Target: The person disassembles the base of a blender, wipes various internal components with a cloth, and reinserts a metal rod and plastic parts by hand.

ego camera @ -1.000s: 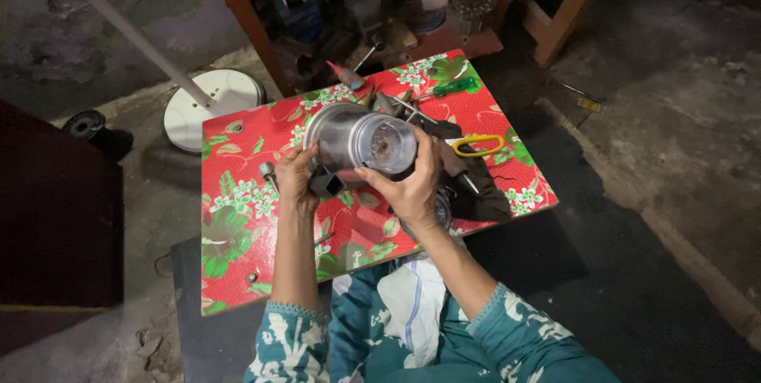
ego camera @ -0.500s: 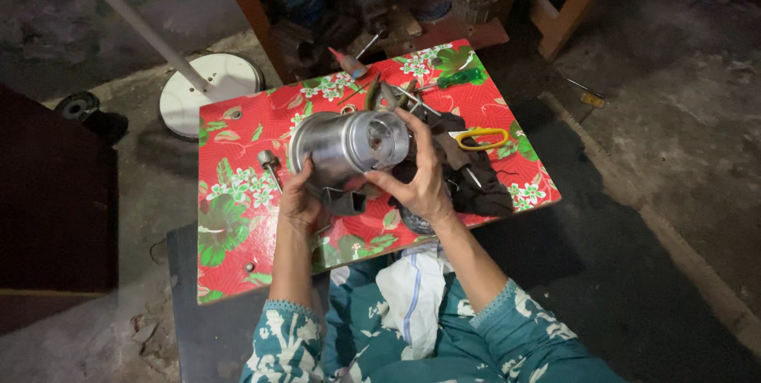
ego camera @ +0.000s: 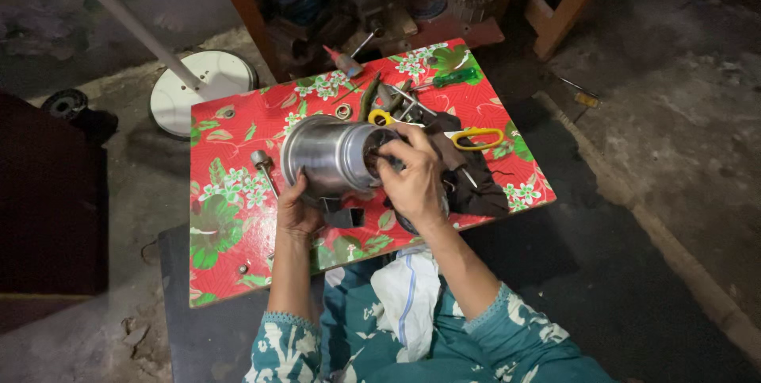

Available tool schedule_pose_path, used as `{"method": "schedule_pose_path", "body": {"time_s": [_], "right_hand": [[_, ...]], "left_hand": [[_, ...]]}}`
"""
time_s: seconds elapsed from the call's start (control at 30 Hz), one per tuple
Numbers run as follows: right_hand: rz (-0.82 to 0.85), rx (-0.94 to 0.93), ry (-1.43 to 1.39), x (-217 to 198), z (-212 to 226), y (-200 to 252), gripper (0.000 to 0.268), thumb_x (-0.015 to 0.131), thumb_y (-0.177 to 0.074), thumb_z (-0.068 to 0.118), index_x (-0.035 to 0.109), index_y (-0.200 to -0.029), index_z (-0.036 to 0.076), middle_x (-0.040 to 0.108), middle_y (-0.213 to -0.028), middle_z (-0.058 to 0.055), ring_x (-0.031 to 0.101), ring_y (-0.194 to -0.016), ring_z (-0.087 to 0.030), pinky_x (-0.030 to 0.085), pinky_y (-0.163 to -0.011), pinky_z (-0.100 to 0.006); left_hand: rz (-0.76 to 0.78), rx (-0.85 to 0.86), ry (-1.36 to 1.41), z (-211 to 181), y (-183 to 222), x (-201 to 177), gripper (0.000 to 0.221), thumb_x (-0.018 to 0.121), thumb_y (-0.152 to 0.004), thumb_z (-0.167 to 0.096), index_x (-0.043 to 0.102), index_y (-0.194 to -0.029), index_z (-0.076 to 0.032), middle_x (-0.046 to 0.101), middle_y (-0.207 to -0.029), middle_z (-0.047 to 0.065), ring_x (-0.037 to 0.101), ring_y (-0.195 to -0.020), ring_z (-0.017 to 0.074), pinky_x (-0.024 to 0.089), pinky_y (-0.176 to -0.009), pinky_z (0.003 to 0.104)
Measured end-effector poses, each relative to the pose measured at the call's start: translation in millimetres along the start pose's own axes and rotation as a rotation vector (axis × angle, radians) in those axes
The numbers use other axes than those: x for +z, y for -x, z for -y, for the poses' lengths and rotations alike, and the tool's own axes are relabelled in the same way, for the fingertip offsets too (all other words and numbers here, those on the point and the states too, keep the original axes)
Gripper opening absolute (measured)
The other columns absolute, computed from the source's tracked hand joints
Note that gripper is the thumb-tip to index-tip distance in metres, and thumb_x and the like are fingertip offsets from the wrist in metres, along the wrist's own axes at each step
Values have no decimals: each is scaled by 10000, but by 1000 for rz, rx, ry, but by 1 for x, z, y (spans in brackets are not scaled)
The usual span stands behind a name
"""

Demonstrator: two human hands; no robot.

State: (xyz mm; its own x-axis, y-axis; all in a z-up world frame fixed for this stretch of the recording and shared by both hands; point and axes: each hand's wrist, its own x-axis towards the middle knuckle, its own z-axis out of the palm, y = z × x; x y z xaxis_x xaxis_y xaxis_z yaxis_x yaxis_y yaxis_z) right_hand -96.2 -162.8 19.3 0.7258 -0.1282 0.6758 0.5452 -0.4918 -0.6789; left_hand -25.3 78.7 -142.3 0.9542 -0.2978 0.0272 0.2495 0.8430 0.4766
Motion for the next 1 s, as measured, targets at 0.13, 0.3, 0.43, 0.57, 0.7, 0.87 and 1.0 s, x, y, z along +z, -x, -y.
{"method": "schedule_pose_path", "body": {"time_s": [0.13,0.3,0.43,0.57,0.7,0.87,1.0], "right_hand": [[-12,-96,68,4,12,1,164,718,-781,-21,647,-928,-7,567,-1246,-228,608,-1169,-409,490,-1020,-450],[45,-154,155,12,24,2,171,699,-792,-19,599,-931,-23,521,-1230,-228,573,-1150,-423,484,-1002,-493],[88,-183,214,18,31,-7,177,729,-788,16,601,-907,-17,525,-1232,-212,560,-1162,-418,481,-987,-492],[88,-196,166,21,34,-15,183,762,-789,55,608,-869,-2,567,-1214,-195,593,-1129,-395,507,-932,-464],[75,16,-184,19,2,-12,118,762,-874,109,694,-886,13,656,-1130,-116,659,-923,-224,533,-769,-344],[-164,463,-118,2,-100,-31,166,727,-964,169,708,-910,13,715,-757,-61,649,-673,-139,509,-633,-284],[32,308,137,4,-144,-33,172,768,-905,185,734,-961,25,739,-791,-99,714,-712,-202,544,-685,-347]], "left_hand": [[-71,150,-83,5,-6,-7,441,772,-903,-215,626,-1290,-64,702,-1264,88,655,-1198,294,497,-1080,513],[-64,270,-154,5,-12,-18,433,763,-956,-235,632,-1318,-37,708,-1225,84,656,-1156,259,505,-1052,452],[-125,278,-122,7,-18,-14,457,658,-1011,-343,594,-1355,-48,679,-1295,74,655,-1188,236,507,-1072,432],[-183,247,-98,6,-19,6,559,504,-1034,-485,560,-1393,-59,653,-1352,90,657,-1194,244,510,-1067,450],[-177,253,-121,1,-22,5,592,476,-1037,-512,545,-1423,-68,636,-1381,95,651,-1211,243,513,-1069,449],[-172,241,-11,3,-29,-14,553,507,-1040,-483,566,-1401,-69,656,-1359,77,659,-1192,236,528,-1049,433],[-129,312,5,7,-34,-36,501,548,-1061,-434,600,-1383,-53,682,-1325,83,665,-1180,230,519,-1052,407]]}}
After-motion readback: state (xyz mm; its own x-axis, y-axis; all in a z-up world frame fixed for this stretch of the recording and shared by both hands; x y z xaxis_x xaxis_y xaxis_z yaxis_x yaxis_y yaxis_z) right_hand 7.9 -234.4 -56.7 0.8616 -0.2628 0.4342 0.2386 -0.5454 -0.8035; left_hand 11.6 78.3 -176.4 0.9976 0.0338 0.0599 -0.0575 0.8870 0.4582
